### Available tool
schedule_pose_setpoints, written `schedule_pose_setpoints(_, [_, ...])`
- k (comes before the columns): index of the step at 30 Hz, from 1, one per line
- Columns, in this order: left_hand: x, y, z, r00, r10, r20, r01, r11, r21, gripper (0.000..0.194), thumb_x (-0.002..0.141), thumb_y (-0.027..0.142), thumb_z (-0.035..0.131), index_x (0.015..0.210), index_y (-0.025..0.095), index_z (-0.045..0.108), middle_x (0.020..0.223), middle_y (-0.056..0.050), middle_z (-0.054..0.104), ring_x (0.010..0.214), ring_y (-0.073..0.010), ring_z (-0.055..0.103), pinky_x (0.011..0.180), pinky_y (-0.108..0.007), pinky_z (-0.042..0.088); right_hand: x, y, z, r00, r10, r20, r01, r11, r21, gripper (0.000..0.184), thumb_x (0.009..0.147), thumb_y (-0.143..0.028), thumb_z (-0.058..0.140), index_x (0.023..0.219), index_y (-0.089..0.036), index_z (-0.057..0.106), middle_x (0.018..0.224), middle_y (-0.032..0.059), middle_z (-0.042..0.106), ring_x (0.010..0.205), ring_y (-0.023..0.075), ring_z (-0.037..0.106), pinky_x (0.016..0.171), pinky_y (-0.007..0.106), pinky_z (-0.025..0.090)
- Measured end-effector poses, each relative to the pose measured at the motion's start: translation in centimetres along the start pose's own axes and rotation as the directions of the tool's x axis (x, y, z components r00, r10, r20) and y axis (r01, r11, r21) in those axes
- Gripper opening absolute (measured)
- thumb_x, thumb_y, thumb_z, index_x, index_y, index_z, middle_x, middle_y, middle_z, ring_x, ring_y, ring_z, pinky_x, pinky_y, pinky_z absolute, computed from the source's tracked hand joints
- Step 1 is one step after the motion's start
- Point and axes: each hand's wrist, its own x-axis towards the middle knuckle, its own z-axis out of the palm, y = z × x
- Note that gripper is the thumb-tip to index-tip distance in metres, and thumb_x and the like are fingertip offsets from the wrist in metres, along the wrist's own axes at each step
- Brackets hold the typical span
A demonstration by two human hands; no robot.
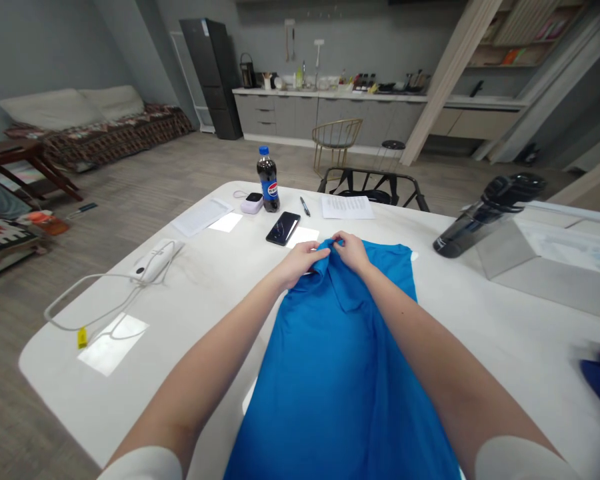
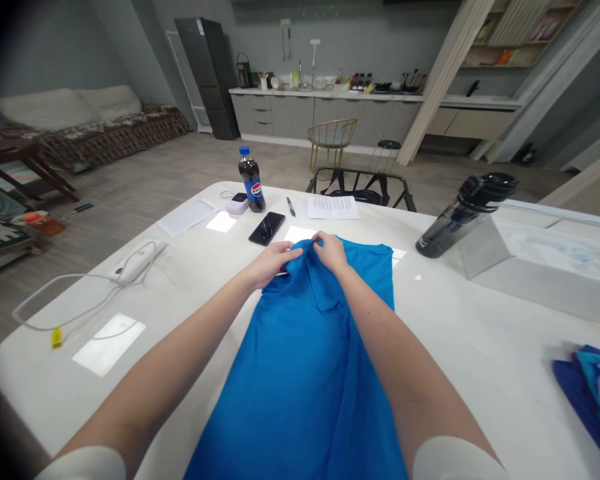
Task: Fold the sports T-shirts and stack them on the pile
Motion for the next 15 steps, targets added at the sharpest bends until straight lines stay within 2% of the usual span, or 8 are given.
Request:
schedule_pose_setpoints(3, [2.0,0.0,5.4,0.998,0.012,0.054,-0.006,0.993,-0.118,0.029,0.081,0.040,0.077,0.090,0.018,0.061,0.071,0.003,0.058,0.065,-0.0097,0.056,0.066,-0.025,0.051,-0.1,2.0,-2.6,1.000,0.013,-0.007,-0.012,0.991,0.137,0.025,0.080,-0.022,0.060,0.098,-0.019,0.075,0.095,0.0050,0.077,0.079,0.0200,0.064,0.078,0.032,0.048])
schedule_pose_setpoints(5, [3.6,-0.8,8.3,0.998,0.010,0.063,-0.002,0.993,-0.121,0.023,0.087,0.036,0.071,0.096,0.017,0.061,0.078,0.001,0.061,0.070,-0.0110,0.060,0.072,-0.027,0.054,-0.6,3.8,-4.3,0.999,0.048,-0.008,-0.046,0.974,0.224,0.028,0.076,-0.023,0.062,0.100,-0.018,0.075,0.094,0.0061,0.077,0.079,0.0198,0.065,0.078,0.032,0.050])
schedule_pose_setpoints(7, [5.1,-2.2,9.8,0.999,0.004,0.044,-0.004,1.000,0.005,0.023,0.094,0.036,0.062,0.106,0.017,0.061,0.086,-0.003,0.065,0.073,-0.0131,0.062,0.074,-0.030,0.054,-1.5,5.6,-5.9,0.989,0.145,-0.035,-0.130,0.955,0.268,0.029,0.078,-0.028,0.063,0.102,-0.017,0.075,0.090,0.0067,0.077,0.079,0.0200,0.067,0.077,0.031,0.051])
schedule_pose_setpoints(9, [6.2,-3.8,9.9,0.998,0.068,-0.012,-0.062,0.953,0.298,0.026,0.098,0.036,0.055,0.116,0.017,0.060,0.098,-0.007,0.067,0.082,-0.0172,0.064,0.079,-0.034,0.053,-3.0,7.2,-7.4,0.966,0.252,-0.050,-0.231,0.939,0.255,0.030,0.085,-0.039,0.060,0.099,-0.017,0.075,0.084,0.0065,0.076,0.075,0.0203,0.066,0.074,0.031,0.050])
schedule_pose_setpoints(10, [6.7,-4.5,9.5,0.990,0.140,-0.032,-0.107,0.867,0.486,0.027,0.098,0.033,0.053,0.120,0.017,0.061,0.105,-0.009,0.067,0.090,-0.0202,0.065,0.085,-0.037,0.052,-3.8,7.8,-8.1,0.959,0.282,-0.037,-0.266,0.936,0.231,0.035,0.090,-0.046,0.055,0.095,-0.018,0.076,0.082,0.0062,0.076,0.073,0.0204,0.065,0.072,0.032,0.049])
schedule_pose_setpoints(12, [7.5,-5.6,8.2,0.958,0.287,0.002,-0.170,0.562,0.810,0.033,0.098,0.024,0.050,0.129,0.020,0.060,0.119,-0.012,0.064,0.110,-0.0264,0.060,0.097,-0.044,0.047,-5.7,8.4,-9.2,0.962,0.271,0.045,-0.274,0.950,0.149,0.050,0.095,-0.059,0.046,0.086,-0.019,0.076,0.080,0.0057,0.075,0.073,0.0210,0.065,0.070,0.032,0.048])
schedule_pose_setpoints(14, [8.3,-6.4,6.9,0.940,0.333,0.078,-0.168,0.250,0.954,0.042,0.098,0.020,0.045,0.138,0.025,0.057,0.128,-0.013,0.058,0.120,-0.0307,0.054,0.102,-0.049,0.042,-7.5,8.4,-9.9,0.970,0.210,0.126,-0.215,0.976,0.030,0.055,0.092,-0.068,0.050,0.084,-0.021,0.077,0.084,0.0053,0.075,0.077,0.0224,0.065,0.071,0.032,0.047])
schedule_pose_setpoints(15, [8.7,-6.6,6.4,0.942,0.322,0.100,-0.154,0.150,0.977,0.044,0.099,0.021,0.044,0.141,0.028,0.055,0.130,-0.013,0.056,0.121,-0.0318,0.053,0.101,-0.051,0.041,-8.3,8.3,-9.9,0.974,0.178,0.143,-0.175,0.984,-0.033,0.052,0.089,-0.069,0.056,0.086,-0.022,0.077,0.087,0.0055,0.074,0.081,0.0233,0.065,0.072,0.032,0.047])
